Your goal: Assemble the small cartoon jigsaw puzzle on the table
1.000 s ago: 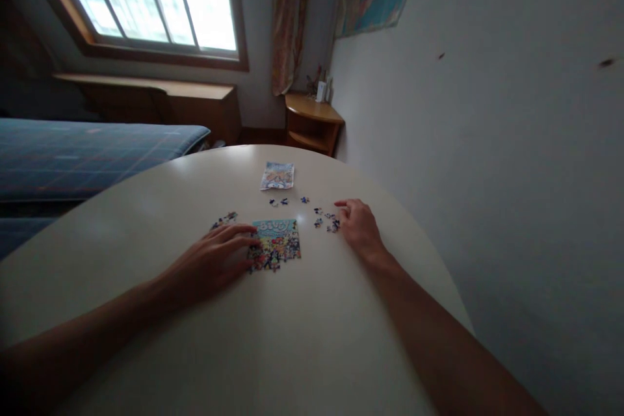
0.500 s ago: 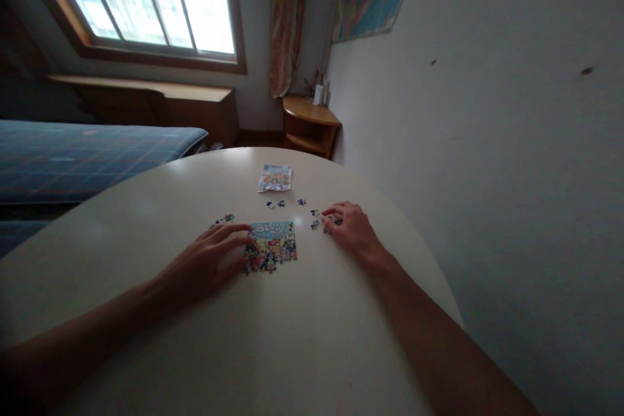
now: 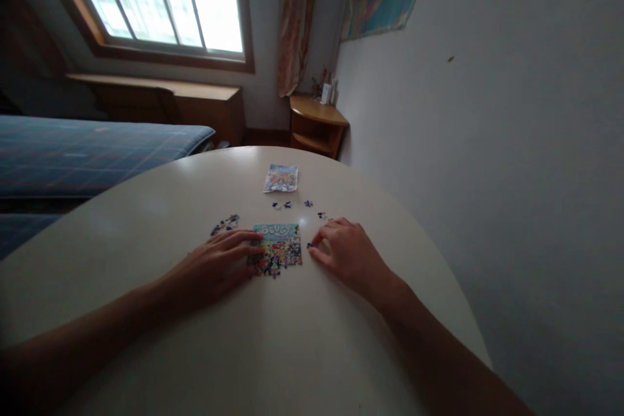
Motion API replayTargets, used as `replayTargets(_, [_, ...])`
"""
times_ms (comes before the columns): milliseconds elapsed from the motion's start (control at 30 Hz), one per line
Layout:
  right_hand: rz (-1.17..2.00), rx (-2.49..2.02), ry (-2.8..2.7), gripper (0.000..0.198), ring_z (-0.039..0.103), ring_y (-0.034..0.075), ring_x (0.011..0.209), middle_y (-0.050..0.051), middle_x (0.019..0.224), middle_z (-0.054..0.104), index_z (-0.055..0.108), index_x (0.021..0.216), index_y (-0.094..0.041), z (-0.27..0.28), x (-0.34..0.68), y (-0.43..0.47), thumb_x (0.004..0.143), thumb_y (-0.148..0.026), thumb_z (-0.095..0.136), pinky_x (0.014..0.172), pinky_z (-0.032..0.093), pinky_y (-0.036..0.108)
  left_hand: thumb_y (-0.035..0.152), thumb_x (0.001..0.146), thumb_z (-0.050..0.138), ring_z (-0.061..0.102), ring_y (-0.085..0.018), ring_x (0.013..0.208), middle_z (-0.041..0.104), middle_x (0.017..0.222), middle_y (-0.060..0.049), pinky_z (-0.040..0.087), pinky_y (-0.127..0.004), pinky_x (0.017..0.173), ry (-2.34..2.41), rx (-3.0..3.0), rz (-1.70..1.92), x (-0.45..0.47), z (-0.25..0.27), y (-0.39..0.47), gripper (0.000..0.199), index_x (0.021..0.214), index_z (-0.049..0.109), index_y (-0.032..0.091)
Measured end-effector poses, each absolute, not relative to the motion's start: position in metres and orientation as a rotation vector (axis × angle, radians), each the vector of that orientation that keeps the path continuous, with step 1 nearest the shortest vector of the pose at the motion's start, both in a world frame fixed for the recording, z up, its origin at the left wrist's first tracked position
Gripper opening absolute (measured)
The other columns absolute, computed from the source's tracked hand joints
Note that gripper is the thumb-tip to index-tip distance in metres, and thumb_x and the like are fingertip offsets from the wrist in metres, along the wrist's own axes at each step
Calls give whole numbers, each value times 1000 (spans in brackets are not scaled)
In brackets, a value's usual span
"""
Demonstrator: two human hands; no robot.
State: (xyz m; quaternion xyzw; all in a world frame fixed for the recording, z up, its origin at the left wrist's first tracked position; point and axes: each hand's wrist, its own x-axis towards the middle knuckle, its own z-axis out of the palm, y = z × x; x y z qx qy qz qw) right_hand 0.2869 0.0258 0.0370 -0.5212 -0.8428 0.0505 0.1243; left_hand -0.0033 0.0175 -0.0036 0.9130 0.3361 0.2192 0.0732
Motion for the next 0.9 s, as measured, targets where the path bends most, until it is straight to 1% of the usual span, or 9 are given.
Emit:
replayTargets(67, [177, -1554, -2448, 17, 64, 26, 100, 6, 101, 74, 72, 99, -23, 39, 284, 22, 83, -28, 68, 90, 47, 43, 28, 94, 55, 53, -25, 124, 55, 136, -6, 45, -49, 103, 1013, 2742, 671, -2, -3, 17, 26, 120, 59, 26])
replayTargets(133, [220, -1582, -2444, 19, 64, 25, 98, 6, 101, 73, 72, 102, -23, 39, 282, 21, 84, -27, 67, 89, 47, 42, 27, 95, 54, 52, -25, 125, 55, 137, -7, 45, -49, 103, 989, 2752, 691, -1, -2, 16, 26, 120, 58, 25])
replayTargets(267, [281, -1597, -2428, 10, 65, 23, 91, 5, 94, 73, 74, 91, -23, 39, 281, 23, 86, -26, 65, 85, 48, 40, 23, 94, 54, 52, -25, 125, 55, 137, -7, 46, -48, 104, 866, 2782, 688, 0, 1, 16, 30, 123, 58, 25])
replayTargets(467, [280, -1611, -2396, 7, 63, 24, 85, 7, 88, 70, 71, 81, -21, 36, 280, 25, 82, -27, 68, 80, 47, 38, 25, 95, 54, 52, -25, 126, 55, 138, -7, 48, -48, 104, 832, 2758, 650, -1, 2, 15, 28, 122, 60, 27])
replayTargets(567, [312, -1605, -2369, 6, 62, 23, 86, 7, 88, 69, 71, 81, -21, 35, 281, 25, 81, -27, 69, 81, 47, 38, 25, 94, 54, 52, -26, 126, 56, 137, -6, 48, -49, 104, 832, 2752, 669, -2, 1, 15, 29, 123, 60, 27])
replayTargets(667, [346, -1642, -2329, 10, 61, 24, 89, 8, 93, 69, 70, 88, -20, 34, 281, 25, 82, -28, 68, 83, 46, 39, 24, 95, 54, 52, -26, 126, 56, 138, -7, 47, -48, 104, 840, 2749, 652, -2, 1, 15, 29, 123, 60, 26])
replayTargets(767, [367, -1614, -2333, 13, 60, 25, 96, 9, 99, 68, 70, 93, -20, 31, 281, 26, 83, -26, 67, 88, 45, 41, 24, 95, 52, 51, -26, 127, 54, 139, -7, 47, -48, 104, 837, 2759, 617, -2, 1, 16, 30, 124, 59, 26])
replayTargets(900, [386, -1549, -2346, 9, 60, 24, 97, 7, 97, 68, 71, 88, -21, 28, 281, 28, 81, -20, 65, 91, 43, 40, 25, 96, 51, 51, -27, 127, 55, 138, -7, 47, -49, 104, 850, 2772, 604, -2, 1, 16, 29, 124, 59, 26])
